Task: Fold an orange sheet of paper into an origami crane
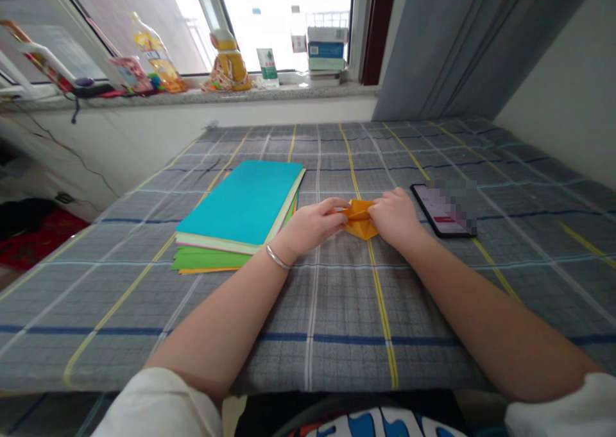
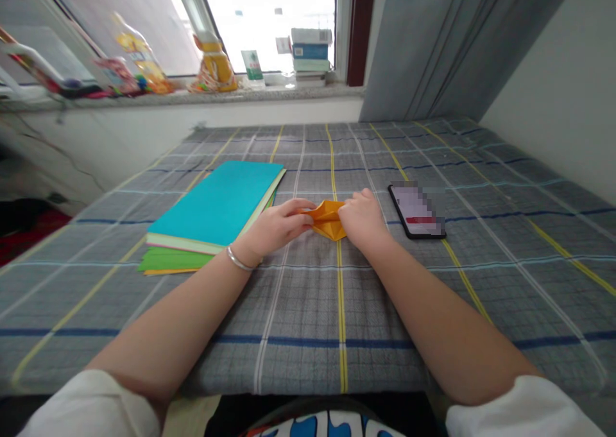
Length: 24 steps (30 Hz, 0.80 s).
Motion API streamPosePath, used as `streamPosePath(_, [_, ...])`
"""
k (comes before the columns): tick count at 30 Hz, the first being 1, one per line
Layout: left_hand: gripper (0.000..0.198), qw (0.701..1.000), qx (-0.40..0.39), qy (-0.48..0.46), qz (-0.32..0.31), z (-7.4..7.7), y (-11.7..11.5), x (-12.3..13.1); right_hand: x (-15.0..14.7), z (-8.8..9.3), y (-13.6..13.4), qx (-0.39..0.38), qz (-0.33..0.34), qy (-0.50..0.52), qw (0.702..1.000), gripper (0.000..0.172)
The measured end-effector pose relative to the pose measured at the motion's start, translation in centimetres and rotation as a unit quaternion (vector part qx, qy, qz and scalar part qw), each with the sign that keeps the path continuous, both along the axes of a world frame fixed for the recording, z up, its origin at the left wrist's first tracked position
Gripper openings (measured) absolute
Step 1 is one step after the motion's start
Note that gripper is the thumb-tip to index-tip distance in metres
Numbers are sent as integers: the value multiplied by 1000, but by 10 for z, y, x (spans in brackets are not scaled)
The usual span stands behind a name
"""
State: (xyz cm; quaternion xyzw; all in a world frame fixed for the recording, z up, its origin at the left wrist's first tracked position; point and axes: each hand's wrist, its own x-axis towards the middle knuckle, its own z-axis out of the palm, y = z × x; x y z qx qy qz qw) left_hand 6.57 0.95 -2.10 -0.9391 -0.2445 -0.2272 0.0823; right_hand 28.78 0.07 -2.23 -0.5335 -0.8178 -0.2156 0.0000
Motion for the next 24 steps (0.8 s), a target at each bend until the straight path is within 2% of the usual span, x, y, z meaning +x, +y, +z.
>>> streamPosePath(3, [18, 1000, -8, 19, -1, 1, 5, -7, -4, 0, 0, -9, -10, -9, 1000, 28])
streamPosePath(8, [18, 995, -5, 79, 66, 3, 8, -15, -6, 7, -4, -29, -32, -10, 999, 29])
streamPosePath(11, [19, 992, -8, 102, 76, 1, 8, -14, -8, 16, -12, -27, -49, -3, 998, 25])
streamPosePath(15, [19, 991, -9, 110, 70, 1, 4, -6, -19, 22, -22, 20, 9, 26, 999, 20])
streamPosePath(18, [20, 990, -16, 113, 78, 2, 2, -3, -28, 19, -22, -15, 52, 36, 998, 22])
streamPosePath(24, [21, 988, -56, 142, 37, 2, 9, -10, -35, 7, -15, -72, 54, 64, 994, 29])
